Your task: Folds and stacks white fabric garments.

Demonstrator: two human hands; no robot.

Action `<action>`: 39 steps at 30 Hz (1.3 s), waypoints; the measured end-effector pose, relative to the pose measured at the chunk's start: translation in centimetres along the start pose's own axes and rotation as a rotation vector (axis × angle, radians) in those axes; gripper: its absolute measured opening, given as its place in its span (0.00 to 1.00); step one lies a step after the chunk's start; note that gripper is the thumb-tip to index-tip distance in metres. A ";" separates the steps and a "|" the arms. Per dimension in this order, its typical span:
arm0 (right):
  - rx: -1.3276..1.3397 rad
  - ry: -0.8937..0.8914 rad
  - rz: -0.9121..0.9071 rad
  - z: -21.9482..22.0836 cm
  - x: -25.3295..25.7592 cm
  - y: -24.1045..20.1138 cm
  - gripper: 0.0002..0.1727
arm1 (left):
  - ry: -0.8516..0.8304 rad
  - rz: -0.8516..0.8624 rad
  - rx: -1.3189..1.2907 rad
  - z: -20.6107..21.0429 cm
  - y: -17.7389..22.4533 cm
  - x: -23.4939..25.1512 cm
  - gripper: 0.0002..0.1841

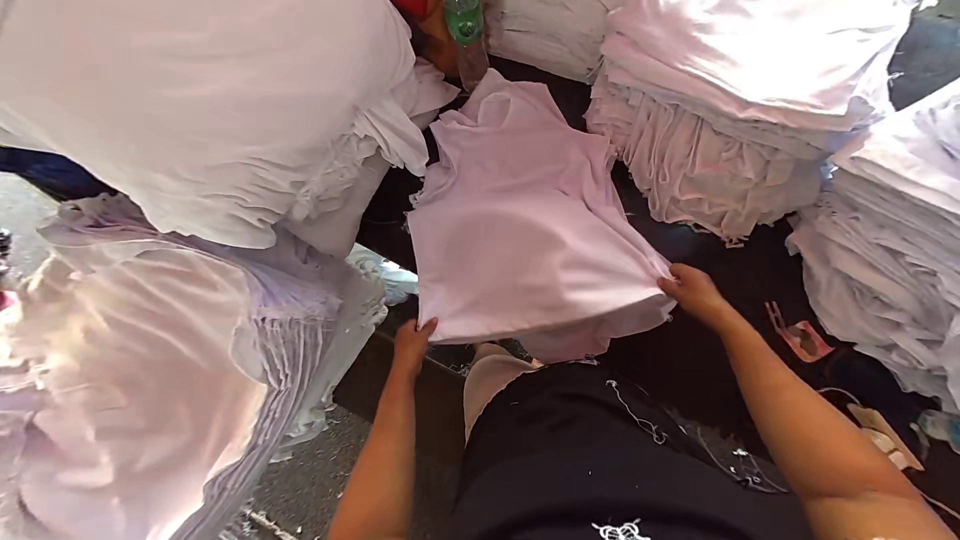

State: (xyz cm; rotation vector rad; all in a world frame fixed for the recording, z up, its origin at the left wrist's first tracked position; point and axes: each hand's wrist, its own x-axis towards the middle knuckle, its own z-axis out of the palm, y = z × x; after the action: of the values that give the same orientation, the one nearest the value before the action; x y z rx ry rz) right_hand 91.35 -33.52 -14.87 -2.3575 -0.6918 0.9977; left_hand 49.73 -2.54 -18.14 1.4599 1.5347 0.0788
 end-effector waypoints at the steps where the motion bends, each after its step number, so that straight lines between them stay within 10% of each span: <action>1: -0.049 -0.013 0.025 0.8 -0.2 0.1 0.20 | 0.019 -0.047 -0.011 0.7 -1.0 -0.1 0.24; 9: -0.039 0.025 0.177 3.0 -1.1 0.7 0.33 | -0.070 -0.384 -0.131 1.9 -0.4 -1.7 0.26; 12: -0.096 -0.038 0.198 2.9 -1.1 1.0 0.26 | -0.151 -0.155 -0.012 0.7 3.9 -3.1 0.24; 17: -0.141 -0.072 0.240 3.5 -1.0 1.5 0.28 | -0.211 0.249 -0.621 1.0 10.5 -4.6 0.13; 27: -0.111 -0.173 0.317 4.0 -1.0 1.6 0.34 | -0.305 0.305 0.537 11.7 9.4 3.7 0.27; 34: -0.051 -0.172 0.279 6.7 1.8 -2.3 0.26 | -0.236 0.383 0.647 9.4 15.1 13.0 0.28; 39: 0.192 -0.080 0.218 6.6 4.0 -4.1 0.24 | -0.169 0.430 0.277 3.7 20.8 13.7 0.29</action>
State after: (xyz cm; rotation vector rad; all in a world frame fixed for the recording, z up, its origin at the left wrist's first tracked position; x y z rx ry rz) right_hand 87.72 -26.43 -18.49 -2.2671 -0.3538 1.1996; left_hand 70.07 12.01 -14.90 1.9489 1.1079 -0.0036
